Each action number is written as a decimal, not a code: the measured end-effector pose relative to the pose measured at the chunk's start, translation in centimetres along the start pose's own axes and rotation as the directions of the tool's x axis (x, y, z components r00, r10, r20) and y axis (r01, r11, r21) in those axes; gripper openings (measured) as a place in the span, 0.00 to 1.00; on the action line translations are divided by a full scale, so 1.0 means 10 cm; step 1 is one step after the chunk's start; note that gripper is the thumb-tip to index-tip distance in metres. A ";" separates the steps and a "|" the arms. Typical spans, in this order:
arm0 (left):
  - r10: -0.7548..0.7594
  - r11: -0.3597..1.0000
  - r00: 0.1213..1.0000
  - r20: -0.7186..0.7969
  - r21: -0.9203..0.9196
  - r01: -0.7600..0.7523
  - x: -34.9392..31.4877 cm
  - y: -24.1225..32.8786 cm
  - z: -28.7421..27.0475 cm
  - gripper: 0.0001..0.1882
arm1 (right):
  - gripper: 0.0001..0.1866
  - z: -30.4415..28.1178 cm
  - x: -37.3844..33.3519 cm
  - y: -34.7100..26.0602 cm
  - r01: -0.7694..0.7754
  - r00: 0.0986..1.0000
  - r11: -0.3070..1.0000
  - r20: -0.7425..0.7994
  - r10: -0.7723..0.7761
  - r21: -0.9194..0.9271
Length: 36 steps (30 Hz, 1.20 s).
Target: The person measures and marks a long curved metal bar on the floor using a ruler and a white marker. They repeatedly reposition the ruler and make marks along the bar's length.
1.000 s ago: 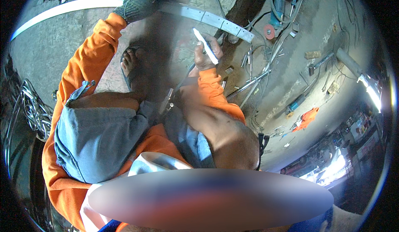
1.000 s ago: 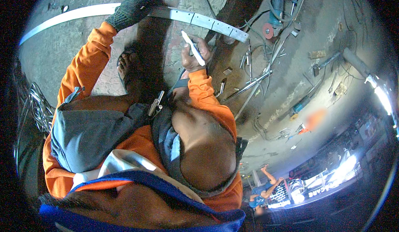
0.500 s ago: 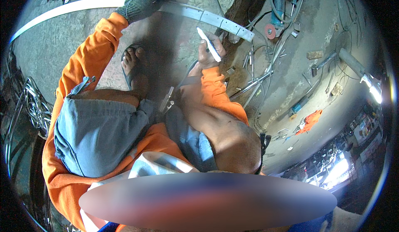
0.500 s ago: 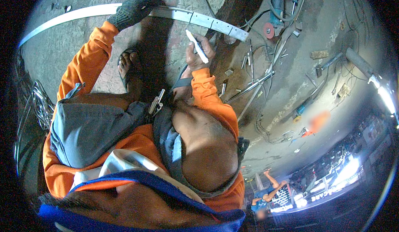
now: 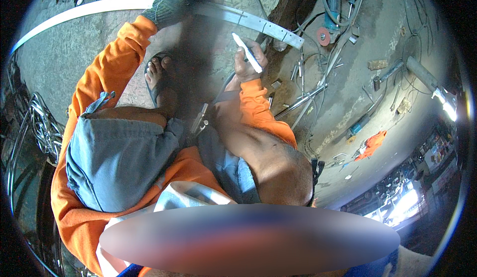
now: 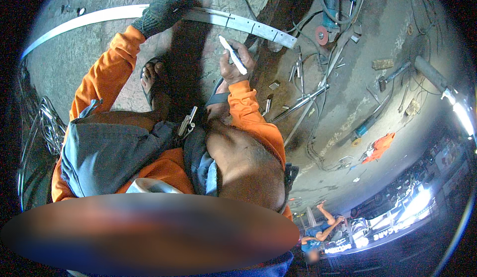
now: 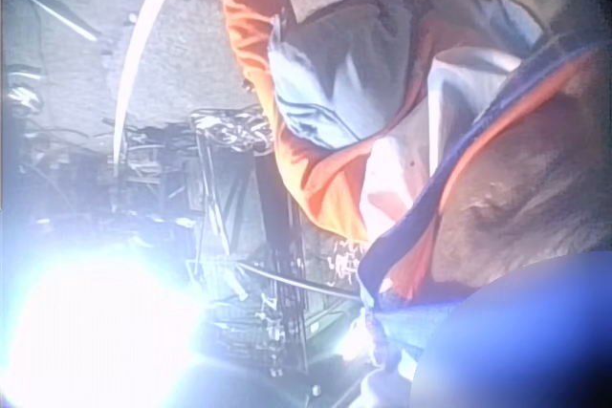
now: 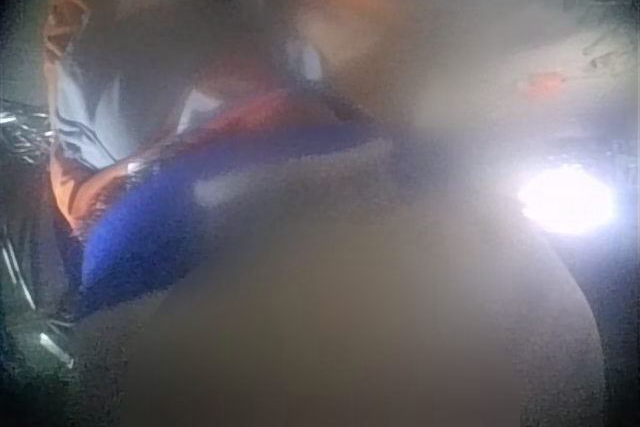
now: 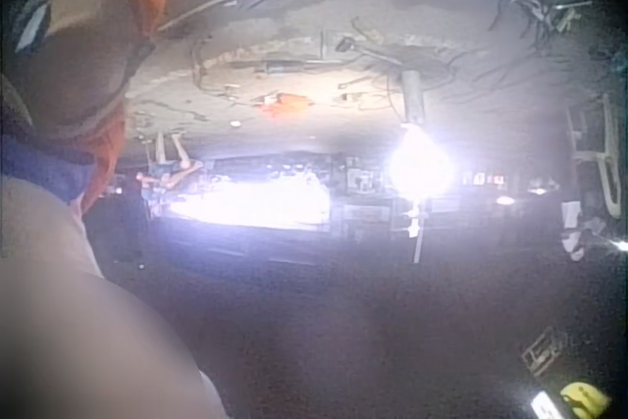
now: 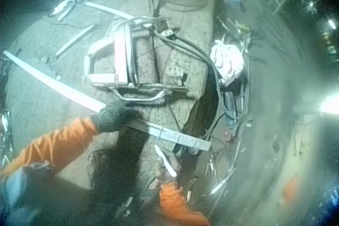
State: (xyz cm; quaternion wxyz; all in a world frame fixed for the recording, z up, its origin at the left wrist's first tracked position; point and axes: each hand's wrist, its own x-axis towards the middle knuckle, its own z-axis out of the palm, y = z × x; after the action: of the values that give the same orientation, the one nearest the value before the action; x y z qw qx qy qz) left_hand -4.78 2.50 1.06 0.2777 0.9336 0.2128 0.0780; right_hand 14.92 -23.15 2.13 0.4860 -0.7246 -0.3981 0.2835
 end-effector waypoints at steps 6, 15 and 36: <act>0.004 1.000 1.000 -0.030 0.006 -0.004 -0.04 -0.03 0.07 0.17 | 0.16 0.02 0.01 0.00 0.036 0.999 0.997 0.000 -0.036 0.065; -0.017 1.000 1.000 -0.009 -0.009 0.017 -0.04 -0.03 0.06 0.16 | 0.16 0.06 0.11 -0.14 -0.021 0.999 0.999 0.038 0.019 0.029; -0.173 0.985 0.981 0.086 0.011 0.173 -0.02 0.10 -0.02 0.16 | 0.17 0.49 0.59 -0.10 0.306 0.952 0.936 0.082 -0.297 -0.171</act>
State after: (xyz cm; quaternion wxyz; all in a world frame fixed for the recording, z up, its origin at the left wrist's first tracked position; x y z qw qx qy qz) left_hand -4.71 1.75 1.74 0.2906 0.9145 0.2811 0.0127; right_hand 13.81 -15.55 1.12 0.4446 -0.6882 -0.5417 0.1880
